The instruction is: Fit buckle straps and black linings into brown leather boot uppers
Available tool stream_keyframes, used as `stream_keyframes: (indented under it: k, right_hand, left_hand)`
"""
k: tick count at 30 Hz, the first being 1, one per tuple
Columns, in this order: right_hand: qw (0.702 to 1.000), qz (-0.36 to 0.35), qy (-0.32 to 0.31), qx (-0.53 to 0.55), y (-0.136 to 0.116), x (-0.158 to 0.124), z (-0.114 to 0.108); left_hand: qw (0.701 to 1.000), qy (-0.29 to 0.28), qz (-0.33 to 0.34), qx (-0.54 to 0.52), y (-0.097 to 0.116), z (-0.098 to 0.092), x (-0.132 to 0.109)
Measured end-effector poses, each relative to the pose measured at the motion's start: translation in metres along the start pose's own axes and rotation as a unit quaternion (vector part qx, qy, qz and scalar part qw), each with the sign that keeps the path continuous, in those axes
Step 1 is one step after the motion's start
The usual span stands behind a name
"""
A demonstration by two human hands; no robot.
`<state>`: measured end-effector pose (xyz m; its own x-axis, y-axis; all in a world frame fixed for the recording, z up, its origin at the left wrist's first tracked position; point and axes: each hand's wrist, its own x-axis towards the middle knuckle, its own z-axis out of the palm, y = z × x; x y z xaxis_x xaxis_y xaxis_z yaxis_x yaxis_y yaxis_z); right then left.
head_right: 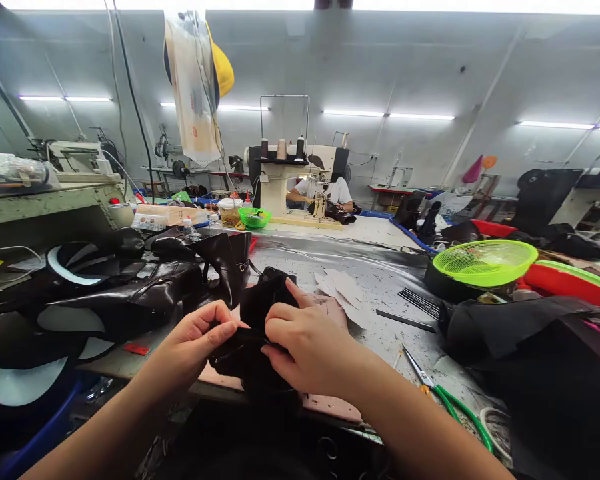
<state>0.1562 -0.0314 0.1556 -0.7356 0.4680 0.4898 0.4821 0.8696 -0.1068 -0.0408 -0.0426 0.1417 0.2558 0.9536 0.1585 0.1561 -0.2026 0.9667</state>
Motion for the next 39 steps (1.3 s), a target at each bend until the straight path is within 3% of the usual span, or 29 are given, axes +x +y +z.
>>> stream_keyframes:
  k: [3, 6, 9, 14, 24, 33, 39]
  right_hand:
    - [0.999, 0.047, -0.002, -0.024, 0.003, 0.001, 0.001]
    - [0.996, 0.086, 0.028, -0.025, 0.008, 0.0, 0.006]
    - [0.993, 0.11, 0.035, 0.011, 0.012, -0.001, 0.007]
    - [0.992, 0.109, 0.0, 0.059, 0.013, -0.002, 0.0]
    - [0.991, 0.122, 0.028, 0.056, 0.012, -0.004, 0.005]
    - [0.991, 0.119, 0.042, 0.042, 0.013, -0.004, 0.007]
    - [0.992, 0.113, 0.016, 0.056, 0.015, -0.008, 0.005]
  left_hand:
    - [0.996, -0.006, 0.05, 0.073, 0.002, 0.0, -0.003]
    - [0.986, 0.028, 0.059, 0.152, 0.002, 0.001, -0.002]
    - [0.994, 0.034, 0.027, 0.096, -0.002, 0.002, 0.003]
    - [1.0, -0.011, -0.018, -0.018, -0.006, -0.002, 0.008]
    - [0.999, 0.012, -0.03, -0.012, -0.024, -0.002, 0.008]
    - [0.999, 0.03, -0.037, -0.015, -0.023, -0.001, 0.009]
    - [0.991, 0.031, -0.054, -0.118, -0.025, 0.003, 0.01]
